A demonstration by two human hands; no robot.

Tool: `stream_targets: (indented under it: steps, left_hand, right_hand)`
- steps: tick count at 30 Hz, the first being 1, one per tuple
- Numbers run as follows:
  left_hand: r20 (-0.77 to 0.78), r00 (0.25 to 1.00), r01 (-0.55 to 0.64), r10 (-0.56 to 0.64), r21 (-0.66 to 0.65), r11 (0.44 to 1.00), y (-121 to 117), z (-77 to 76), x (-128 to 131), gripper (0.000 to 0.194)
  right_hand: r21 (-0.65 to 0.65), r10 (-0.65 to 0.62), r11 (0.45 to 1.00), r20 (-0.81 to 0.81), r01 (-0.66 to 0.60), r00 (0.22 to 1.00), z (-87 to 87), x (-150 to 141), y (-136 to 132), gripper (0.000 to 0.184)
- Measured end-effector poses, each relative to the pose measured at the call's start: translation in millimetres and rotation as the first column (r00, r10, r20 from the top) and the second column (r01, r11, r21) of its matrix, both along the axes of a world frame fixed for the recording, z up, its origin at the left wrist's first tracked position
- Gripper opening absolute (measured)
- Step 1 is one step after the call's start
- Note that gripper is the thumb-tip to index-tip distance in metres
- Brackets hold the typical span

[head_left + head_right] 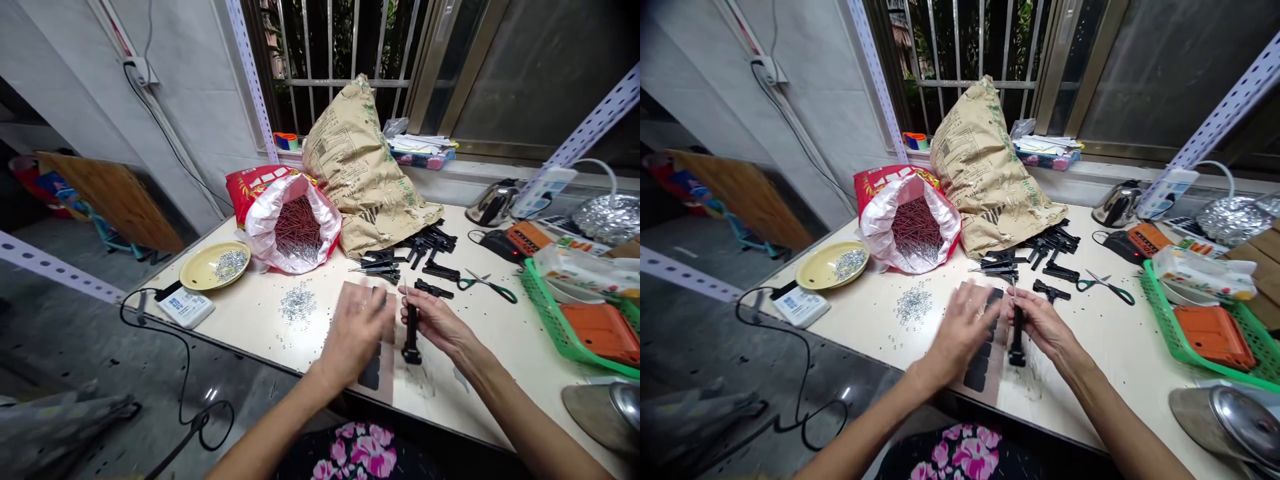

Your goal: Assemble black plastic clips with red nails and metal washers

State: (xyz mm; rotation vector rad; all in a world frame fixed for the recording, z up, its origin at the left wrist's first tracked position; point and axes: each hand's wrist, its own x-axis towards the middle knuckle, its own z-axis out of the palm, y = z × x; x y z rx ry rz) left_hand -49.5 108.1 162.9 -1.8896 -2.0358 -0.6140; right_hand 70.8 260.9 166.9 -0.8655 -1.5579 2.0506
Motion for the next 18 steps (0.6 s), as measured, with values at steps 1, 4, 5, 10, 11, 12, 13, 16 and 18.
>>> stream_targets:
  steps: [1, 4, 5, 10, 11, 12, 13, 16, 18]
  left_hand:
    - [0.053, 0.987, -0.154, 0.153, 0.017, 0.988, -3, -6.1, -19, 0.047]
    - [0.15, 0.863, -0.466, 0.483, -0.132, 0.875, -2, -27.8, -81, 0.031]
    - [0.139, 0.843, -0.494, 0.519, -0.18, 0.85, 2, -35.1, -98, 0.03]
    - [0.188, 0.842, -0.465, 0.506, -0.223, 0.857, 24, -61.8, -140, 0.027]
    - [0.214, 0.842, -0.452, 0.496, -0.224, 0.863, 27, -64.5, -142, 0.027]
    - [0.245, 0.839, -0.439, 0.485, -0.222, 0.871, 31, -66.3, -143, 0.026]
    - [0.28, 0.834, -0.427, 0.475, -0.218, 0.878, 33, -67.4, -144, 0.025]
    - [0.405, 0.797, -0.406, 0.449, -0.191, 0.894, 38, -66.1, -145, 0.021]
    - [0.496, 0.755, -0.4, 0.429, -0.169, 0.901, 39, -60.6, -142, 0.018]
  right_hand:
    - [0.015, -0.016, 1.0, 0.005, 0.016, 1.0, -1.0, 4, 2, 0.038]
    - [0.195, -0.075, 0.979, 0.058, 0.062, 0.996, -7.0, 17, 1, 0.038]
    - [0.27, -0.1, 0.96, 0.083, 0.074, 0.992, -9.5, 21, -1, 0.039]
    - [0.417, -0.213, 0.899, 0.148, 0.135, 0.966, -19.1, 36, -13, 0.038]
    - [0.413, -0.231, 0.898, 0.151, 0.152, 0.961, -20.0, 37, -13, 0.038]
    - [0.407, -0.246, 0.898, 0.151, 0.167, 0.957, -20.7, 38, -12, 0.038]
    - [0.402, -0.257, 0.898, 0.15, 0.178, 0.955, -21.2, 39, -11, 0.038]
    - [0.414, -0.253, 0.895, 0.158, 0.169, 0.954, -22.5, 39, -6, 0.039]
    - [0.462, -0.238, 0.876, 0.171, 0.135, 0.956, -21.8, 35, -5, 0.036]
